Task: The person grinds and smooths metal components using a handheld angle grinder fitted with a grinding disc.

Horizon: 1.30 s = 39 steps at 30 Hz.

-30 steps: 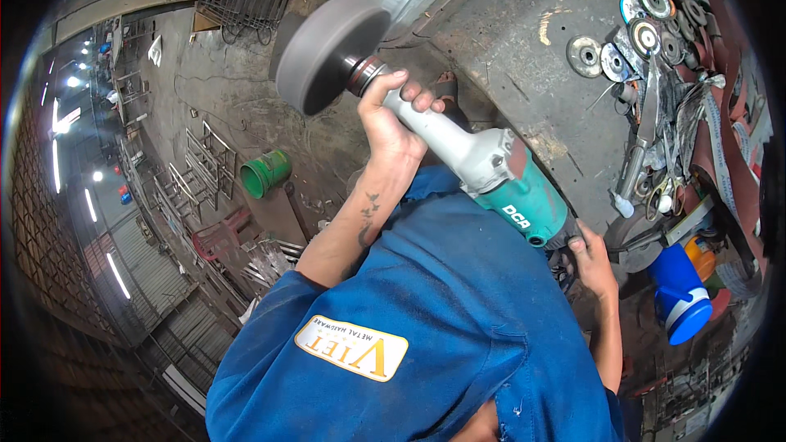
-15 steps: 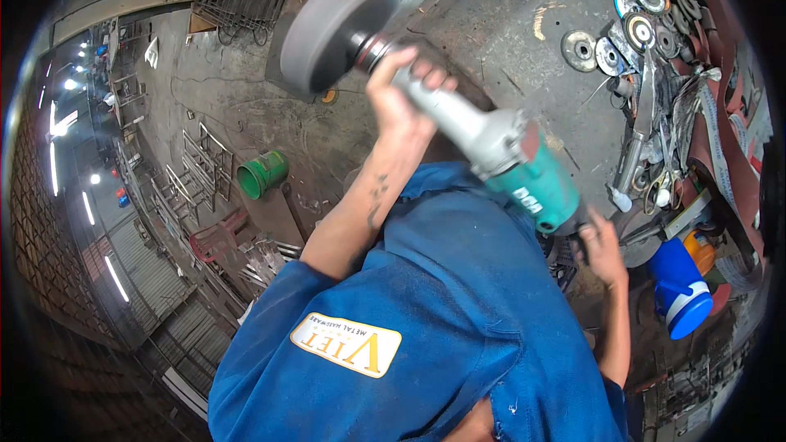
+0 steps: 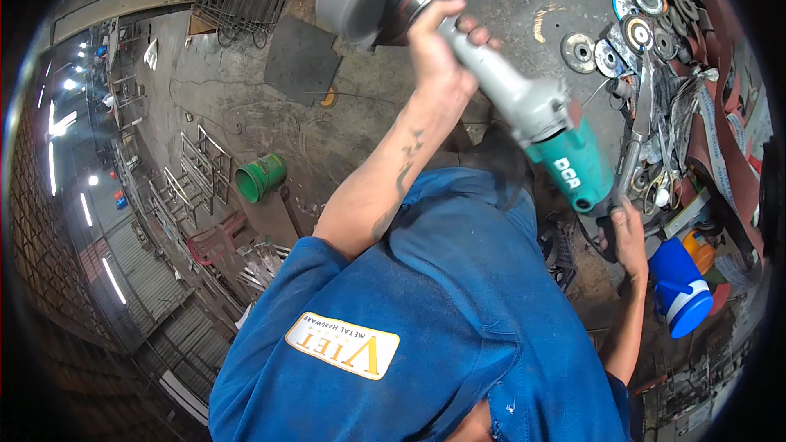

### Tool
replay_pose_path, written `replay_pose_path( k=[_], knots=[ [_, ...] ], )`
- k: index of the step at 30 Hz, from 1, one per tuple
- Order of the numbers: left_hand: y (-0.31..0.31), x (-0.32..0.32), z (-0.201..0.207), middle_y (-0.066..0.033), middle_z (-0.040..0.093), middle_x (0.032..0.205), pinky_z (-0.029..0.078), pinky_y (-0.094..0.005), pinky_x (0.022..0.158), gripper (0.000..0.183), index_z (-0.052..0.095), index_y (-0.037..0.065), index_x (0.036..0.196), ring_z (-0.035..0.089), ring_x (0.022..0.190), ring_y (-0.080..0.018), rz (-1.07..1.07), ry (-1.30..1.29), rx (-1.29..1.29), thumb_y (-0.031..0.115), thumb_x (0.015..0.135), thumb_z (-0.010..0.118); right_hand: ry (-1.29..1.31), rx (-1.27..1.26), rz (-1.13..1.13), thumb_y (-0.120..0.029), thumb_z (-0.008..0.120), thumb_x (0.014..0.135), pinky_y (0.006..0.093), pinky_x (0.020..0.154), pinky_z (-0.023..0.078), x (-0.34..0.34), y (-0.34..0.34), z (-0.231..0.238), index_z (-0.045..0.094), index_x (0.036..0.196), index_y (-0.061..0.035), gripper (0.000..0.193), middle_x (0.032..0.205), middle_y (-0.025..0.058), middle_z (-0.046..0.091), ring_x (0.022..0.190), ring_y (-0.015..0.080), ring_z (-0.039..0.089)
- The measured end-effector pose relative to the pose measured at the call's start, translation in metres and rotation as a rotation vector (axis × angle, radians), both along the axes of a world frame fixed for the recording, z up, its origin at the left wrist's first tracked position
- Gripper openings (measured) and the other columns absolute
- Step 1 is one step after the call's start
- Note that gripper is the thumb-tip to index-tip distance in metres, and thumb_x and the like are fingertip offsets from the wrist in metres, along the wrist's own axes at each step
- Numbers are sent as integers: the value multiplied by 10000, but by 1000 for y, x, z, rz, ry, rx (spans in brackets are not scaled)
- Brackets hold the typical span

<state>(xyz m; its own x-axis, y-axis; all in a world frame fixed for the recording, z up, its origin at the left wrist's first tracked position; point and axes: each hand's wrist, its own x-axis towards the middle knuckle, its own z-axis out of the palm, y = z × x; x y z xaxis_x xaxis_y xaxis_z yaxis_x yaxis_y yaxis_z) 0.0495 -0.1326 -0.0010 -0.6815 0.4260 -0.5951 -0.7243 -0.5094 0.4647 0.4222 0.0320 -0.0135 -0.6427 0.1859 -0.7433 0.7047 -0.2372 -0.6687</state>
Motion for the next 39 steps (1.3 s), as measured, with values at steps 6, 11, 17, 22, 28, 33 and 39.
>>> replay_pose_path(
  k=[6,11,17,22,28,33,39],
  knots=[
    [-77,29,16,25,416,620,443,-391,625,178,520,115,874,450,551,-145,85,-30,-152,176,767,649,-62,42,134,-380,610,970,267,518,452,16,-55,-12,468,1379,82,633,645,34,548,526,107,522],
    [-58,23,11,11,425,615,448,-403,619,170,511,120,850,453,548,-156,69,-66,-220,173,769,651,-157,-40,9,-409,610,967,265,516,452,13,-49,-9,464,1393,64,654,699,23,558,529,115,524],
    [22,-6,1,-8,453,613,463,-441,617,209,474,122,817,483,536,-176,-13,-40,-33,167,754,668,63,4,-49,-484,490,1009,239,463,406,-2,10,-1,470,1365,36,631,668,15,542,527,83,511],
    [-28,15,5,13,429,616,442,-404,631,175,530,108,861,456,550,-156,70,-20,-123,188,779,663,-203,69,20,-412,578,991,261,528,459,12,-18,-10,387,1463,30,674,711,33,546,572,106,529],
    [-75,31,18,15,424,612,436,-393,611,183,528,101,892,452,548,-155,149,-112,-260,163,770,649,-67,-14,170,-315,605,986,289,514,453,13,-49,-13,471,1373,89,575,673,42,555,532,113,526],
    [-6,10,12,3,447,616,459,-422,610,196,505,108,850,474,540,-170,62,-34,-143,148,749,669,-230,-10,-132,-430,583,982,245,477,424,4,-14,8,461,1423,-15,617,756,49,564,556,99,529],
    [8,4,7,-2,463,628,456,-428,624,202,484,125,832,481,541,-168,29,-12,-69,156,754,668,-84,-48,-86,-370,541,1012,229,486,424,4,3,12,435,1455,-44,561,762,32,571,559,92,529]
  ],
)
